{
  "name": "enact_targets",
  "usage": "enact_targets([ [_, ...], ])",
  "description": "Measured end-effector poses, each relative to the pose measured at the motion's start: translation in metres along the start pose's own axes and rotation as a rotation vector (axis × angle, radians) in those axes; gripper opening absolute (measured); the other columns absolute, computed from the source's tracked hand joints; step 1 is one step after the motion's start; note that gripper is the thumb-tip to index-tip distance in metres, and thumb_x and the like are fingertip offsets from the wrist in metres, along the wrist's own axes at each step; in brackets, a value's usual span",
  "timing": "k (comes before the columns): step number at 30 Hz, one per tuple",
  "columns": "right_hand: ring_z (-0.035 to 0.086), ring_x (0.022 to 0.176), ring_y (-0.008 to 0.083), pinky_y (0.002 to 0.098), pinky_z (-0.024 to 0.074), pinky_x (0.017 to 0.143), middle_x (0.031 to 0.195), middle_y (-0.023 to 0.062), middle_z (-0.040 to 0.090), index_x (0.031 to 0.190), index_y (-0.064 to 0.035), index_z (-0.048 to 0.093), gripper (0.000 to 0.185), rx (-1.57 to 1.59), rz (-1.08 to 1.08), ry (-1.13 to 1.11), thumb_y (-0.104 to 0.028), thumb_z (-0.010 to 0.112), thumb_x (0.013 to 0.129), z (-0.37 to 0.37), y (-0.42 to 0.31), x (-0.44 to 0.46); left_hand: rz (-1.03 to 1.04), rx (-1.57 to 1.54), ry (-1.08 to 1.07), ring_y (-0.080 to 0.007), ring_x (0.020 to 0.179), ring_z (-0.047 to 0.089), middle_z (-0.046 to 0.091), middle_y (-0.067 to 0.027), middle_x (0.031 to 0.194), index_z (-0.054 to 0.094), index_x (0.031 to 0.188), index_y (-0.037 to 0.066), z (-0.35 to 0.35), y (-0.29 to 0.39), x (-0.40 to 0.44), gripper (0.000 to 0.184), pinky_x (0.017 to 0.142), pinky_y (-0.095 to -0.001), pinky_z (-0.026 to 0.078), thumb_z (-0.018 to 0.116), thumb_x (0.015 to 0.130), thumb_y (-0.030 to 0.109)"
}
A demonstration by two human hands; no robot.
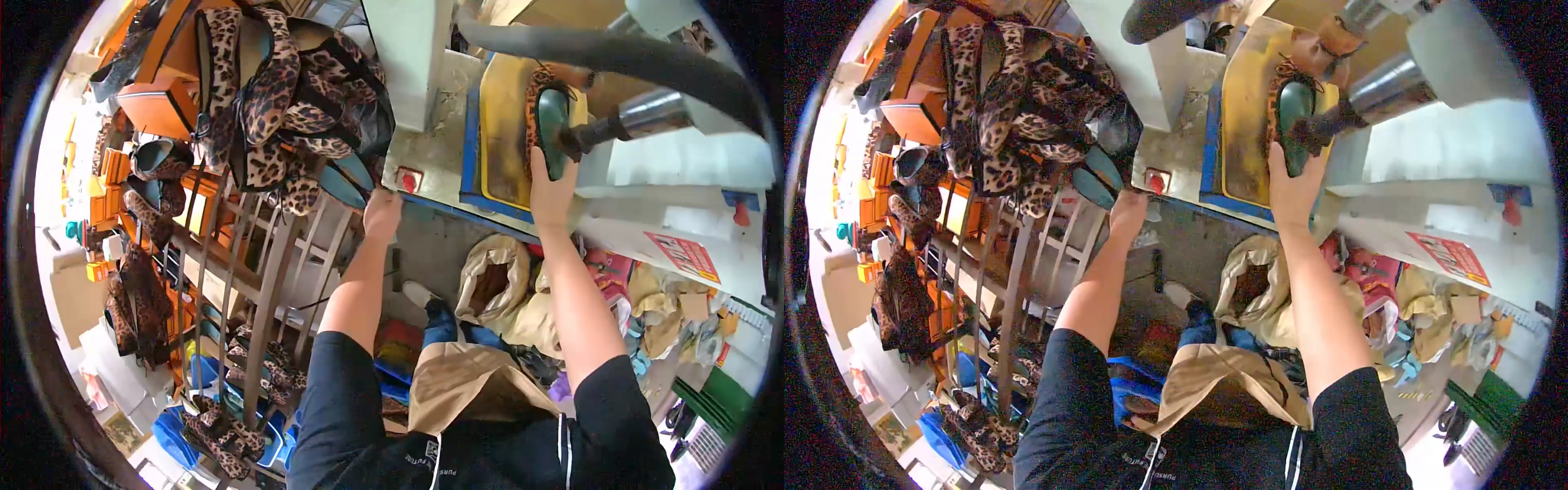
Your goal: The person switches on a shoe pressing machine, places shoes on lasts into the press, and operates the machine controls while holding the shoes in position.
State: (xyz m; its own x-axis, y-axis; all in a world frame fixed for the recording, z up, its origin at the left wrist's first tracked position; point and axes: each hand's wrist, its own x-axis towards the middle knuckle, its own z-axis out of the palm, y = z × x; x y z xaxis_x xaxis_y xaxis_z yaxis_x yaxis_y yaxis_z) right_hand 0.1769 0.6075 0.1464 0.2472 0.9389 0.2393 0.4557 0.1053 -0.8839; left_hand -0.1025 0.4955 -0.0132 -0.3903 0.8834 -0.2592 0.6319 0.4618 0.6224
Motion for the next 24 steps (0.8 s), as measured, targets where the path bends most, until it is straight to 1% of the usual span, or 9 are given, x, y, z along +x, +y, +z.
enact_targets([
  [3,0.059,0.108,0.0245,0.0381,0.046,0.098,0.121,0.0128,0.064,0.128,0.0033,0.061,0.05,-0.013,0.032,0.044,-0.032,0.076,0.096,0.008,0.013,-0.004,-0.152,0.026,-0.216,-0.0342,0.107,0.072,0.074,-0.0211,0.114,0.067,0.114,0.006,0.01,0.021,0.029,0.034,0.091,-0.0499,0.055,0.059,0.099,0.035],
  [7,0.058,0.109,0.0262,0.0391,0.045,0.099,0.118,0.0141,0.063,0.126,0.003,0.062,0.049,-0.066,-0.023,0.068,-0.034,0.075,0.096,0.005,0.013,0.001,-0.116,0.336,-0.267,-0.0328,0.107,0.072,0.075,-0.0165,0.113,0.068,0.119,0.011,0.029,0.028,0.053,0.03,0.091,-0.0507,0.054,0.059,0.099,0.03],
  [9,0.059,0.108,0.0283,0.0394,0.045,0.099,0.116,0.0157,0.063,0.126,0.0026,0.063,0.049,-0.198,0.002,0.08,-0.034,0.075,0.096,0.005,0.019,0.002,-0.07,0.446,-0.275,-0.0322,0.106,0.072,0.075,-0.014,0.11,0.068,0.119,0.013,0.023,0.038,0.053,0.027,0.093,-0.0518,0.052,0.058,0.098,0.027],
  [12,0.059,0.109,0.0317,0.041,0.0447,0.1,0.117,0.0169,0.063,0.126,0.0023,0.063,0.05,-0.013,-0.051,0.064,-0.034,0.076,0.095,0.004,0.021,0.006,0.225,0.785,-0.317,-0.0327,0.112,0.071,0.074,-0.0126,0.116,0.063,0.122,0.01,0.015,0.045,0.052,0.033,0.093,-0.0539,0.052,0.063,0.094,0.028],
  [17,0.059,0.11,0.0359,0.0435,0.0444,0.101,0.117,0.0186,0.063,0.123,0.002,0.063,0.045,-0.091,-0.178,0.127,-0.03,0.077,0.094,0.006,0.017,0.006,0.155,0.553,0.002,-0.0329,0.108,0.071,0.072,-0.0161,0.116,0.063,0.127,0.01,0.005,0.036,-0.017,0.036,0.093,-0.0547,0.051,0.065,0.095,0.027],
  [19,0.058,0.114,0.0366,0.0437,0.0428,0.104,0.123,0.0205,0.061,0.129,0.0029,0.059,0.052,-0.131,-0.138,0.087,-0.029,0.077,0.093,0.005,0.009,0.008,0.018,-0.007,-0.128,-0.0424,0.107,0.068,0.069,-0.0241,0.115,0.059,0.13,0.007,0.005,0.01,-0.055,0.046,0.094,-0.0569,0.05,0.056,0.099,0.042],
  [20,0.057,0.118,0.0364,0.0434,0.0413,0.107,0.129,0.0219,0.059,0.135,0.004,0.055,0.059,-0.168,-0.076,0.035,-0.029,0.078,0.092,0.0,0.013,0.008,-0.013,0.009,-0.144,-0.0478,0.11,0.064,0.069,-0.0265,0.115,0.063,0.123,0.005,0.01,-0.004,-0.081,0.044,0.095,-0.0564,0.051,0.055,0.1,0.042],
  [22,0.055,0.124,0.0374,0.0441,0.0387,0.111,0.136,0.0246,0.057,0.141,0.0061,0.05,0.069,-0.164,-0.007,-0.055,-0.031,0.078,0.09,-0.007,0.011,0.007,-0.221,-0.021,-0.383,-0.046,0.115,0.064,0.069,-0.0275,0.118,0.067,0.117,0.003,-0.018,-0.003,-0.15,0.039,0.099,-0.0526,0.05,0.054,0.1,0.035],
  [24,0.053,0.127,0.04,0.0461,0.0367,0.114,0.136,0.0271,0.056,0.143,0.008,0.048,0.074,-0.082,0.01,-0.137,-0.034,0.078,0.09,-0.012,0.004,0.006,-0.236,-0.16,-0.343,-0.046,0.116,0.063,0.068,-0.0283,0.121,0.066,0.122,0.003,0.006,-0.064,-0.226,0.037,0.099,-0.0513,0.05,0.058,0.099,0.031],
])
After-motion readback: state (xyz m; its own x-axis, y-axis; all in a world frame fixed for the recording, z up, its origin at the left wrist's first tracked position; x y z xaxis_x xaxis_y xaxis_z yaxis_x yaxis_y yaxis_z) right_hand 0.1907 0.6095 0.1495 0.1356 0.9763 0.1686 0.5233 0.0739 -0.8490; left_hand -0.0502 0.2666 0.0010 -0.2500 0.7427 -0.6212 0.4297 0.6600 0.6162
